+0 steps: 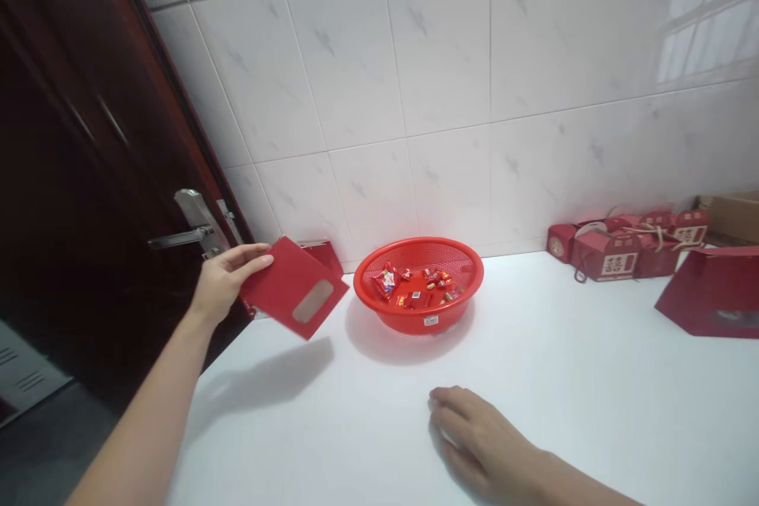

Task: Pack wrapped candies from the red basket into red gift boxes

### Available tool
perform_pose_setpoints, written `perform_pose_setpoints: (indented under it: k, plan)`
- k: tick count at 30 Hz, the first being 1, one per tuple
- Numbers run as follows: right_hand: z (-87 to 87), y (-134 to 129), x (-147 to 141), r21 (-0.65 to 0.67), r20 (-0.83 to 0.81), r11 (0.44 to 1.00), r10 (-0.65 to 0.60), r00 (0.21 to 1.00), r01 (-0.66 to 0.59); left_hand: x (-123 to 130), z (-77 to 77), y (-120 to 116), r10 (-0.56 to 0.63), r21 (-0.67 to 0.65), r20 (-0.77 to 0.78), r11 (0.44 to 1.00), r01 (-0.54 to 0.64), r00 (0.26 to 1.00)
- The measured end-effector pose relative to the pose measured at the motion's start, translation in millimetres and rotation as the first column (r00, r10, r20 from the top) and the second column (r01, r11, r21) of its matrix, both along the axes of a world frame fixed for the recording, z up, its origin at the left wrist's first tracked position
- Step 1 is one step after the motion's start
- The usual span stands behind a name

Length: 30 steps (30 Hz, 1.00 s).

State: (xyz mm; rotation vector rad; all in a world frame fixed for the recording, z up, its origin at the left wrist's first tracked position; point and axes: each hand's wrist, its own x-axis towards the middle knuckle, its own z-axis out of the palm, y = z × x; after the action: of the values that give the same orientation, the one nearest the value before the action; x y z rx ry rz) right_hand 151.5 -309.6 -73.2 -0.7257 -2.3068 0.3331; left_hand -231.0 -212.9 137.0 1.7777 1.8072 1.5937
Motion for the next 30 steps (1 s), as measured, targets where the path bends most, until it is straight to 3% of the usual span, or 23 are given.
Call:
perform_pose_setpoints:
  k: [2,6,9,11,13,17,22,30]
  plan:
    - [1.7,3,4,-0.116,-0.058,0.993,0.003,0.998,-0.01,12,6.2,-26,-0.187,-0.105,0.068,0.975,0.194,0.98]
    - [1.6,14,15,-0.394,-0.246,0.917,-0.04,0.968,-0.062,62,-4.6,-60,-0.443,-0.184,-0.172,0.892,0.413,0.88]
    - [0.4,20,20,-0.468,-0.323,0.878,-0.064,0.944,-0.1,113,-26.8,-74,-0.665,-0.238,-0.373,0.743,0.626,0.648]
    - [-0.4,22,22,-0.47,-0.343,0.876,-0.066,0.937,-0.11,144,-41.7,-79,-0.735,-0.24,-0.449,0.646,0.724,0.508]
    - [-0.6,24,23,-0.448,-0.364,0.887,-0.062,0.929,-0.116,167,-53.4,-81,-0.76,-0.228,-0.495,0.581,0.782,0.42]
    - [3.7,26,26,-0.445,-0.382,0.889,-0.077,0.921,-0.11,188,-64.8,-71,-0.784,-0.172,-0.418,0.564,0.807,0.459]
    - [13.4,29,30,-0.454,-0.363,0.889,-0.127,0.923,-0.056,187,-67.2,-49,-0.798,-0.197,-0.2,0.602,0.774,0.569]
    - [10.5,37,33,-0.527,-0.326,0.849,-0.161,0.932,-0.037,176,-69.5,-40,-0.79,-0.209,-0.236,0.611,0.764,0.566]
